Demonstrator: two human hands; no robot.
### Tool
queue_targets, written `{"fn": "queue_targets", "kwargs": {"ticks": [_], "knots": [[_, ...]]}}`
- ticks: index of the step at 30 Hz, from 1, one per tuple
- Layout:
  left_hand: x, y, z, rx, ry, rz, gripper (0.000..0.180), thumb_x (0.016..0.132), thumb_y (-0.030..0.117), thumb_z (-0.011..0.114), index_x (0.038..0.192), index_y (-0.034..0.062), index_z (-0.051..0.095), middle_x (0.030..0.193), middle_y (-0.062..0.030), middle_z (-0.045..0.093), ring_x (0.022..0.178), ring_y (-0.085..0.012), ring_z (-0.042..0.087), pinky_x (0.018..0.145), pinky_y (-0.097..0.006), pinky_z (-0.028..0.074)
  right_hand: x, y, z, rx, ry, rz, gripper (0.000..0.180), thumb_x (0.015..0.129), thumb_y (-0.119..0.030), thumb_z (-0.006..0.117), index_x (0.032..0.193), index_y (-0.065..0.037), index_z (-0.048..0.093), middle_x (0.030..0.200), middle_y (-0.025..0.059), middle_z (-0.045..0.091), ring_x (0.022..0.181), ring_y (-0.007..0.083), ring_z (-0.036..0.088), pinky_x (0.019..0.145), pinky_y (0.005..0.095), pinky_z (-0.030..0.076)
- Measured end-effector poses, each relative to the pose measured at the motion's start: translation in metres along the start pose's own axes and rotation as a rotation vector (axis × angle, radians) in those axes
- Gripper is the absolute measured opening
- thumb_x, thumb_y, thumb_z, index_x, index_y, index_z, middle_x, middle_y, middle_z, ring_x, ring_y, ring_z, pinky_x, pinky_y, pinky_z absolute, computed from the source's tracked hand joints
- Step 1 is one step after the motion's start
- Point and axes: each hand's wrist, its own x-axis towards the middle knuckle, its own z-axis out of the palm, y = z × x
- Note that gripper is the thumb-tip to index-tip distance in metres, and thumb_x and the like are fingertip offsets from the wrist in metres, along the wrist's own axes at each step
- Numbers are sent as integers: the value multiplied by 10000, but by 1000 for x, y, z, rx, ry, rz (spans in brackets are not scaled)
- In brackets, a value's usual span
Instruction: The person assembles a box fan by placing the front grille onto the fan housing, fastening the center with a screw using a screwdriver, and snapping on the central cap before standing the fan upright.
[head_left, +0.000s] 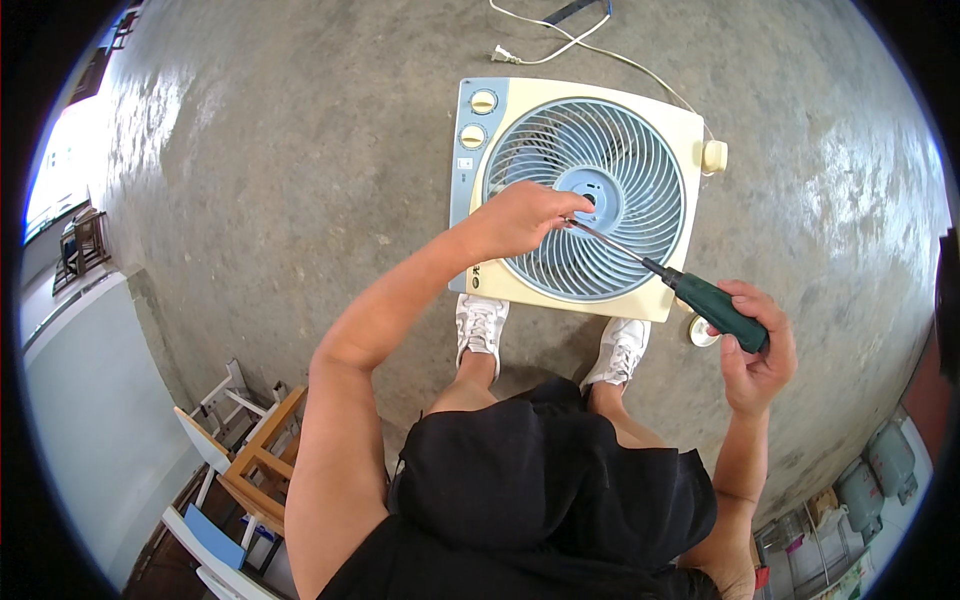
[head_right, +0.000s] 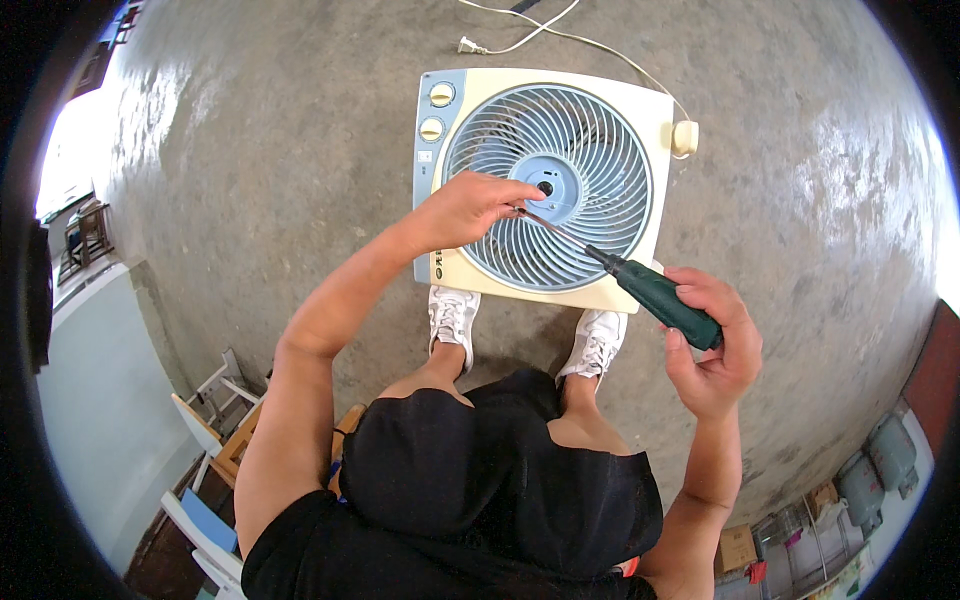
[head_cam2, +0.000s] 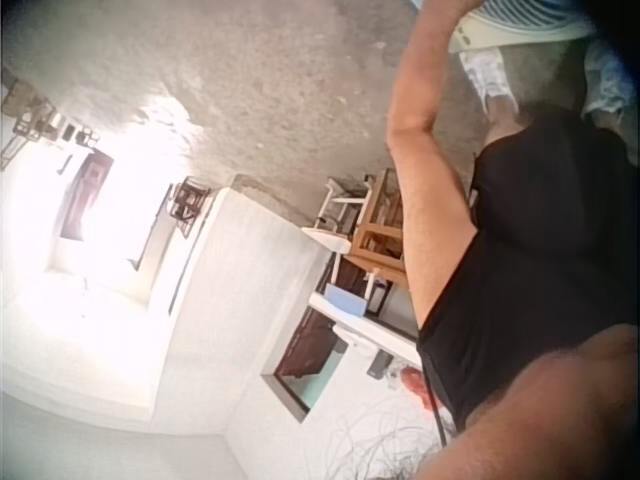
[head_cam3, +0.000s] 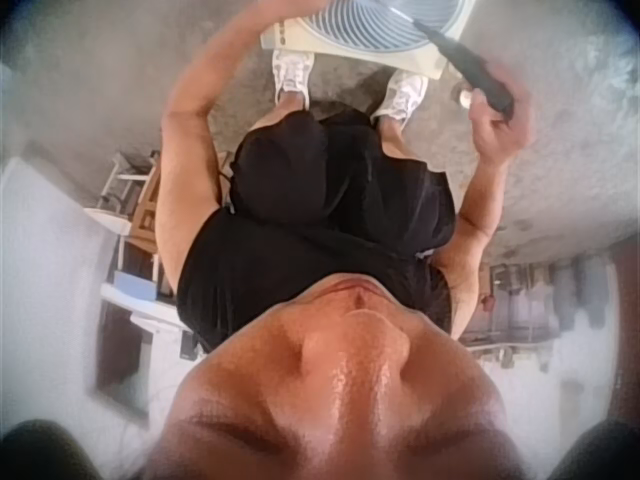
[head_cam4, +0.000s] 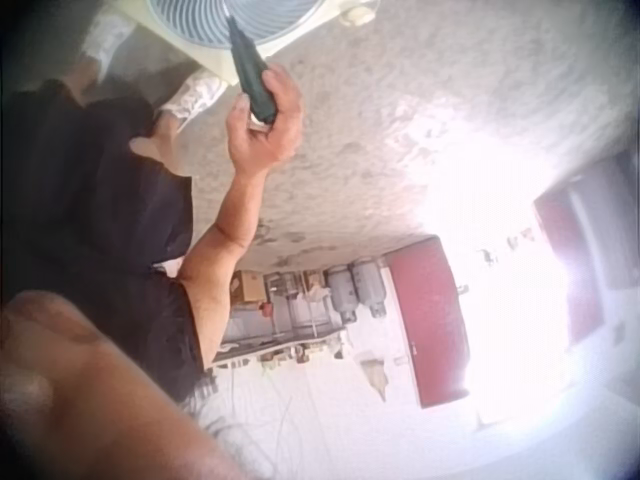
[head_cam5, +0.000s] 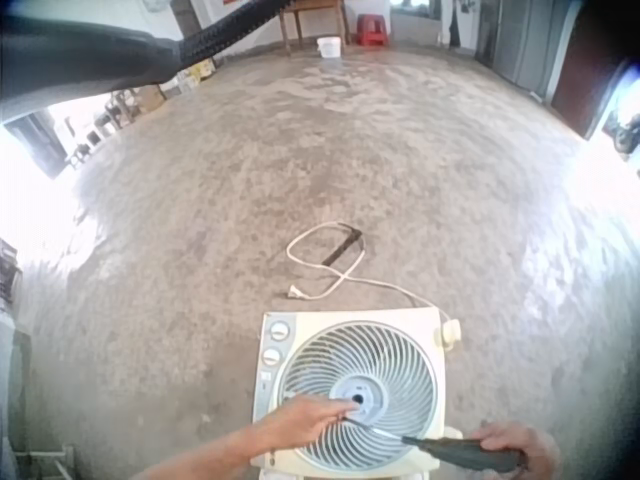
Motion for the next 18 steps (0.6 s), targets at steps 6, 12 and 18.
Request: {"fn": "queue_targets", "kwargs": {"ticks": [6,12,18], "knots": [[7,-8,-1,243,-101,85,359,840,-53,568,1185,33,617,1017,-182,690,915,-297,691,768,-380,542,28,-11,7,-252,-181,-312,377,648,69,640,1017,2,605,1044,221,663,828,291,667,693,320,536],[12,-11,-5,117,-148,-14,361,834,-64,567,1175,36,628,1038,-167,695,905,-288,698,774,-363,544,38,-7,12,-243,-226,-415,412,597,71,652,998,-16,615,1037,205,669,714,283,643,621,325,514],[15,-15,-7,-65,-202,-98,339,824,-78,565,1133,27,656,977,-154,710,882,-235,710,778,-335,550,40,-5,9,-219,-293,-476,394,588,75,638,964,-43,635,1045,185,670,708,286,621,622,332,509]]}}
